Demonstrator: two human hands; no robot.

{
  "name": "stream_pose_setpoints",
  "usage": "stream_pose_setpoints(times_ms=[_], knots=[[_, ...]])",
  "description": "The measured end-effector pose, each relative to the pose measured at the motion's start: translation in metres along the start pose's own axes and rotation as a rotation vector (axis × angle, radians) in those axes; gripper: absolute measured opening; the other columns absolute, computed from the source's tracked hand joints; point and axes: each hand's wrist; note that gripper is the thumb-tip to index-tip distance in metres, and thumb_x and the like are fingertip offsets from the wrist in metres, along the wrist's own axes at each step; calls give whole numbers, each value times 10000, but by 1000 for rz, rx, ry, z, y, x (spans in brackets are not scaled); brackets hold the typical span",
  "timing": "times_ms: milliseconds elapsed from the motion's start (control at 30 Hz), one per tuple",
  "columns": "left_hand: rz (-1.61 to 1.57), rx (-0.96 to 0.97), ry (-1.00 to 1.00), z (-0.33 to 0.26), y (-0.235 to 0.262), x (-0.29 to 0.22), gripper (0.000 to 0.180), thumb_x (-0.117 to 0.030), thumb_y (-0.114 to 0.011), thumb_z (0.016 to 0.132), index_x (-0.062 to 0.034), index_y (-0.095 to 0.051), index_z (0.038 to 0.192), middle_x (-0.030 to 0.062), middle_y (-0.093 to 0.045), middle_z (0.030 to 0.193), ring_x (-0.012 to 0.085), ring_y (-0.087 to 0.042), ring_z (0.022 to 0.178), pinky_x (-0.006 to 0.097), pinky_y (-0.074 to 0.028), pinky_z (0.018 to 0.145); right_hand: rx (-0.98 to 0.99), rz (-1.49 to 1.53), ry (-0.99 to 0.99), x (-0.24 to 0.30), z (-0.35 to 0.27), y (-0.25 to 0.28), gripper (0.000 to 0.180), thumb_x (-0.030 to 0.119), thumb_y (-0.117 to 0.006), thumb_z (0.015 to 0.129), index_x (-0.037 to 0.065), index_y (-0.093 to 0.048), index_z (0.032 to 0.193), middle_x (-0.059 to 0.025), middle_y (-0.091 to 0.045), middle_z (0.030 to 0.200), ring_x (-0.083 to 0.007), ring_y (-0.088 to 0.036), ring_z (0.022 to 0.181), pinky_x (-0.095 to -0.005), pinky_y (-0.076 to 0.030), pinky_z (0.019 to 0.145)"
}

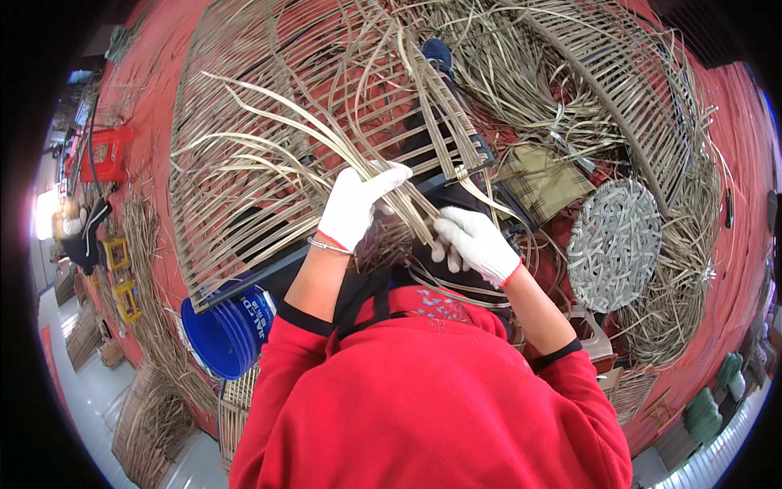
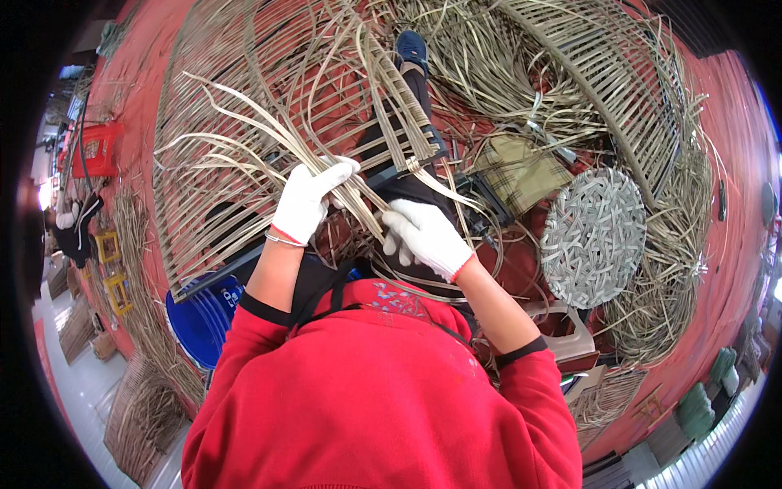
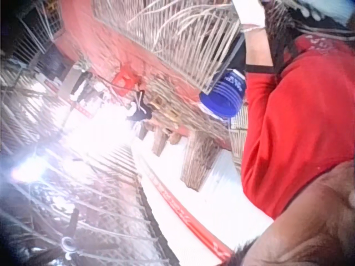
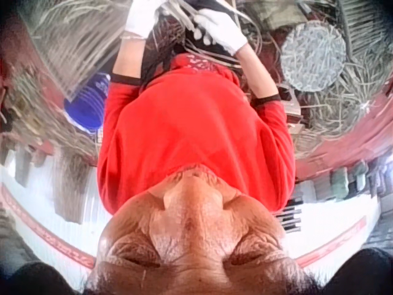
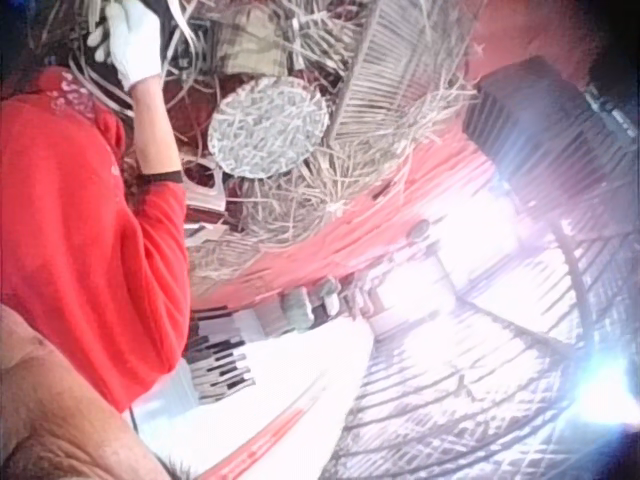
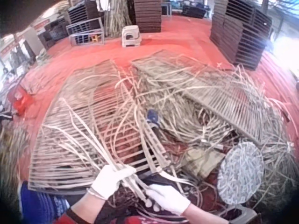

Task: The person sits on the floor and weaves dried palm fronds into a metal basket frame. They align bundles of fronds, secure them with a nail gun, and trim excess material. The person occasionally reaches for a blue bucket and continues attaching fronds to the frame.

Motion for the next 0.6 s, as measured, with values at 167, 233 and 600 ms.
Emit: stream_pose_setpoints(times_ms=[167, 233, 600], knots=[[167, 78, -99, 5, -8, -2, 224, -183, -721, 865, -7, -736, 1003, 48, -726, 846, 90, -644, 722, 234, -477, 642, -122, -132, 132, 9, 19, -10, 293, 257, -479, 1011, 9, -621, 1076, -101, -635, 695, -163, -604, 471, -307, -478, 467], [186, 60, -99, 11, -4, -1, 219, -186, -719, 869, -9, -735, 997, 42, -724, 817, 87, -640, 694, 229, -472, 627, -201, -320, 225, 14, 19, -3, 284, 285, -517, 1001, 36, -634, 1071, -121, -660, 759, -214, -640, 525, -332, -514, 551], [104, 20, -141, 7, 7, 14, 235, -234, -673, 902, -21, -717, 990, 44, -726, 816, 56, -594, 636, 190, -403, 522, -828, -726, 475, 15, 81, 54, 529, 455, -523, 963, 99, -533, 1353, -182, -642, 1230, -370, -623, 1107, -430, -492, 929]])
Point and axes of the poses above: each hand's wrist, its own z-axis towards the middle knuckle, its own y-axis out of the back of the hand, x = y × z
